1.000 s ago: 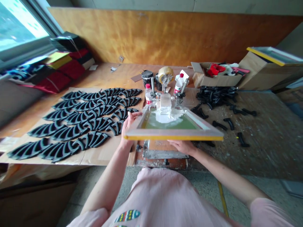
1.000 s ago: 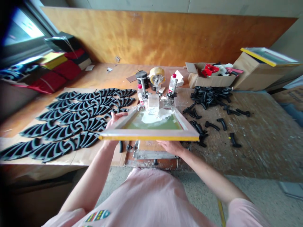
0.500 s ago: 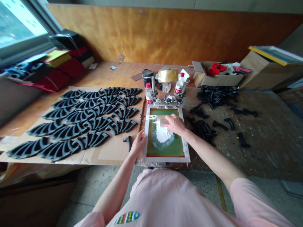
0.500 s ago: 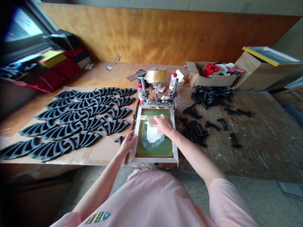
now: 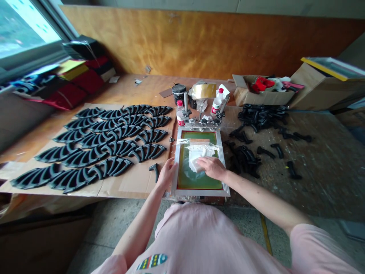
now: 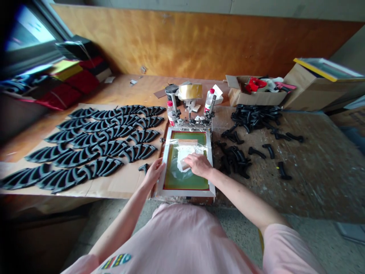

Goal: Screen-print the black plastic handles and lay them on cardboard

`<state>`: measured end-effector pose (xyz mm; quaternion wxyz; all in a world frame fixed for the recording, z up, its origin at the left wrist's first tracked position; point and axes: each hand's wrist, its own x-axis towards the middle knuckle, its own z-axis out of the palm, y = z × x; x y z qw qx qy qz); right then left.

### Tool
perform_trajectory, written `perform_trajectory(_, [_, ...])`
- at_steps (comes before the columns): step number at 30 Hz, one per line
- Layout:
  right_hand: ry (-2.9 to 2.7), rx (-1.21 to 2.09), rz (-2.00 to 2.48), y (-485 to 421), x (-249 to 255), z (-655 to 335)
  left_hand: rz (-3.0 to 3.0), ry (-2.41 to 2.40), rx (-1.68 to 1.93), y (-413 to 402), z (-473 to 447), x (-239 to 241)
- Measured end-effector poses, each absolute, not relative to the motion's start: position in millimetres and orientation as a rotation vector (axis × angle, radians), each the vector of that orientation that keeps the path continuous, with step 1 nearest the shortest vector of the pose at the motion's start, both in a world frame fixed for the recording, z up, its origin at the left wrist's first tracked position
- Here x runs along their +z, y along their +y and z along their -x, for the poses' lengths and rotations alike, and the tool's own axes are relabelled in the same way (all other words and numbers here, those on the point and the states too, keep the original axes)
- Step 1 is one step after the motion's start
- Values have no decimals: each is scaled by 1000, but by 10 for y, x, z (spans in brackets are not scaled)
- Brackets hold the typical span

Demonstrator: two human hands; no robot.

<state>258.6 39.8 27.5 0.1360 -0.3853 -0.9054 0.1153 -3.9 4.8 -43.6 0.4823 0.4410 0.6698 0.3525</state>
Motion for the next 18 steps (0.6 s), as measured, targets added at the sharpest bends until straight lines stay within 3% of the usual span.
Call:
perform_trajectory(4, [-2653, 370, 1047, 230, 138, -2627, -1049, 1605, 876, 45, 31, -403])
perform_trajectory(9, [-2452, 385, 1268, 635, 403, -2525, -1036, 1562, 883, 28, 37, -218])
perform_trajectory(14, [-2215, 303, 1525, 1141, 787, -2673, -1020, 1472, 977, 10, 72, 264])
perform_trajectory(18, [-1866, 294, 1745, 1109, 737, -3210, -992, 1398, 1186, 152, 16, 719])
